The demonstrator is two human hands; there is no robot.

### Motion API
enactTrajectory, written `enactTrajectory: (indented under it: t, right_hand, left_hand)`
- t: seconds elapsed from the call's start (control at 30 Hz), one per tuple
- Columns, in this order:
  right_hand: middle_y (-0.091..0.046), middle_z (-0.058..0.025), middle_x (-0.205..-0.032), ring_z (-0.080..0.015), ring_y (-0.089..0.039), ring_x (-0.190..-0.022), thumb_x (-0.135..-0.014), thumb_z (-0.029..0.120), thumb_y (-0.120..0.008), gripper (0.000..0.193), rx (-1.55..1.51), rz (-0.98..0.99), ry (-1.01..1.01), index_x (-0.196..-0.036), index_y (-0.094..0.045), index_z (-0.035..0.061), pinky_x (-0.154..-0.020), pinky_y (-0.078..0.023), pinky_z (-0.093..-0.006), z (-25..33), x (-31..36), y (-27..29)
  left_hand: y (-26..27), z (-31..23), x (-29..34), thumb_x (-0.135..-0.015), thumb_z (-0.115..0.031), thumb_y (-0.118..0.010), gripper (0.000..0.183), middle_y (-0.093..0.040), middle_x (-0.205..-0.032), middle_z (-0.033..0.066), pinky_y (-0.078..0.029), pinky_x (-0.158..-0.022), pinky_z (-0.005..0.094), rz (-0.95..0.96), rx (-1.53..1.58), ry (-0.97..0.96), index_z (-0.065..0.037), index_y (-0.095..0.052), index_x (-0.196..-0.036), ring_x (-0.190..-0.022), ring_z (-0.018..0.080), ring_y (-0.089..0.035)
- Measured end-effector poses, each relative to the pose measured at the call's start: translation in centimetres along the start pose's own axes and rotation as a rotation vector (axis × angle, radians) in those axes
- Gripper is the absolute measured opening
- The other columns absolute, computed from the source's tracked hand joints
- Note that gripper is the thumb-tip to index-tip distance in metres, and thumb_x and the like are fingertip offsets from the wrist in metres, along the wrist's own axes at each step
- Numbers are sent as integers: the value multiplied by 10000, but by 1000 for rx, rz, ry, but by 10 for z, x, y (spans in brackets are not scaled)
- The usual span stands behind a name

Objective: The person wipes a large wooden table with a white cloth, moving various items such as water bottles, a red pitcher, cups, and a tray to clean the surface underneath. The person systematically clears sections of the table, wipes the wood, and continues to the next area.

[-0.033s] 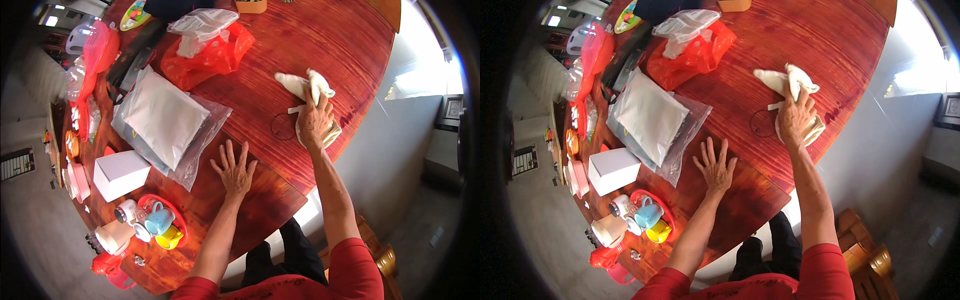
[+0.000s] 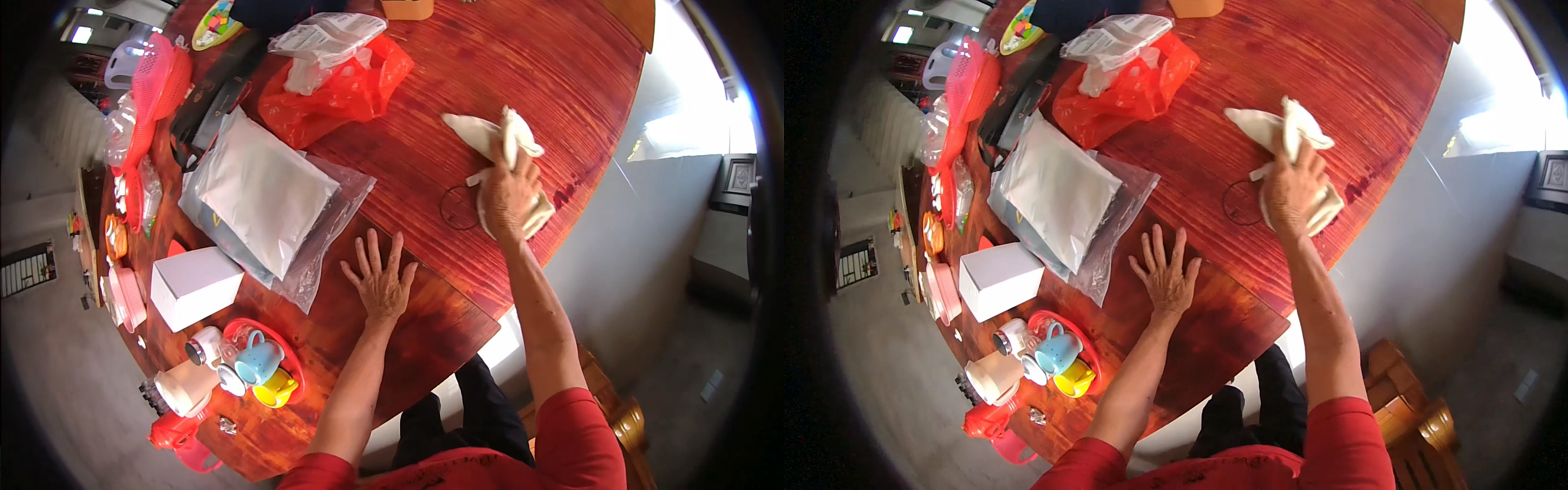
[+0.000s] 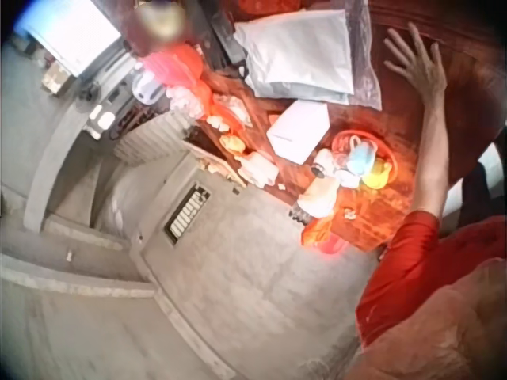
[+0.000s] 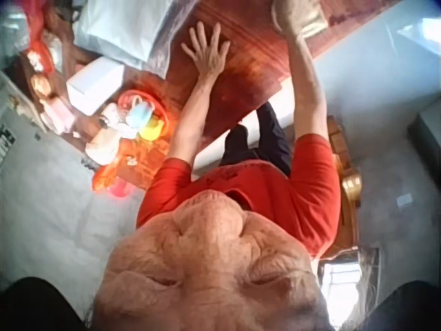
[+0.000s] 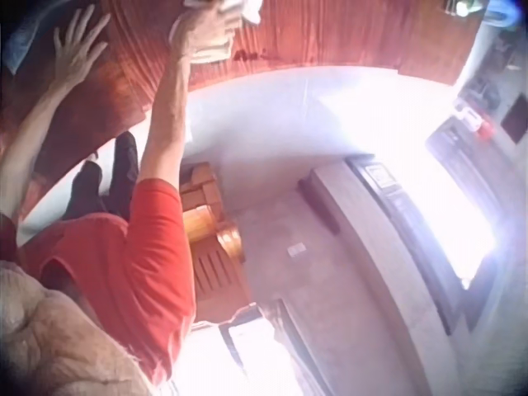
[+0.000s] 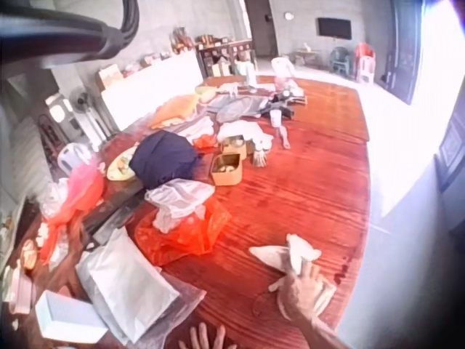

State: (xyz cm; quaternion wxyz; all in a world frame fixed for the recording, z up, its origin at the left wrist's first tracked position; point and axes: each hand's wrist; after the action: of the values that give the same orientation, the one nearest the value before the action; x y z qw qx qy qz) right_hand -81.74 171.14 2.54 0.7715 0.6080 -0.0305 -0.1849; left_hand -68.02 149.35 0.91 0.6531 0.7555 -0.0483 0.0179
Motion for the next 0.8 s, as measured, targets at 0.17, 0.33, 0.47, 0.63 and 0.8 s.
enactTrajectory:
  t: [0.17,0.33,0.47,0.63,0.8]
  right_hand:
    - [-465,-158,-1283,-248,-459,-1022,-952,172,-524,230,-203,255,475,-1126,-669,131,-844,-431,-387,70,9,-35]
    - [-471,-141,-1273,-240,-484,-1047,-945,204,-560,198,197,311,485,-1087,-698,218,-805,-470,-373,70,-34,-19]
    - [-453,-132,-1301,-302,-454,-1098,-857,163,-625,362,206,204,71,-1213,-625,230,-900,-446,-483,-26,-62,-3]
    - [-445,-166,-1313,-384,-479,-1132,-768,143,-637,697,190,26,-480,-1420,-440,289,-915,-445,-493,-162,-31,19]
    - [-533,-225,-1163,-383,-525,-1028,-855,187,-578,329,-318,165,-467,-1157,-583,55,-879,-446,-515,-157,-2,23]
  left_hand:
    - [-1,-13,-6,-904,-522,-527,638,-207,-1571,142,-106,-1082,698,48,-9,36,-281,-361,-1472,-1438,395,-158]
    - [-2,-12,-7,-892,-543,-528,665,-229,-1560,142,-147,-1071,701,34,-43,43,-282,-344,-1475,-1418,399,-207]
    - [-2,-9,-5,-882,-543,-545,671,-220,-1566,132,-148,-1071,702,-3,-39,33,-276,-358,-1469,-1423,392,-203]
    - [-4,-12,-7,-861,-542,-579,680,-233,-1565,119,-149,-1071,704,-31,2,46,-290,-378,-1460,-1428,381,-201]
    - [-3,-15,-8,-857,-520,-588,689,-243,-1561,118,-153,-1075,698,-43,11,41,-278,-370,-1465,-1428,378,-204]
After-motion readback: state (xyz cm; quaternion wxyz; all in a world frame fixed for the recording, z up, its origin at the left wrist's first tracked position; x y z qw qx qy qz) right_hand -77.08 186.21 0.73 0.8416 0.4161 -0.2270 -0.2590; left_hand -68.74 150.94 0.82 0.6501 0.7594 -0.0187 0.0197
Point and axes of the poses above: each hand's wrist, its own x-axis away from the middle knuckle, its own y-axis out of the back of the hand, z = x × y
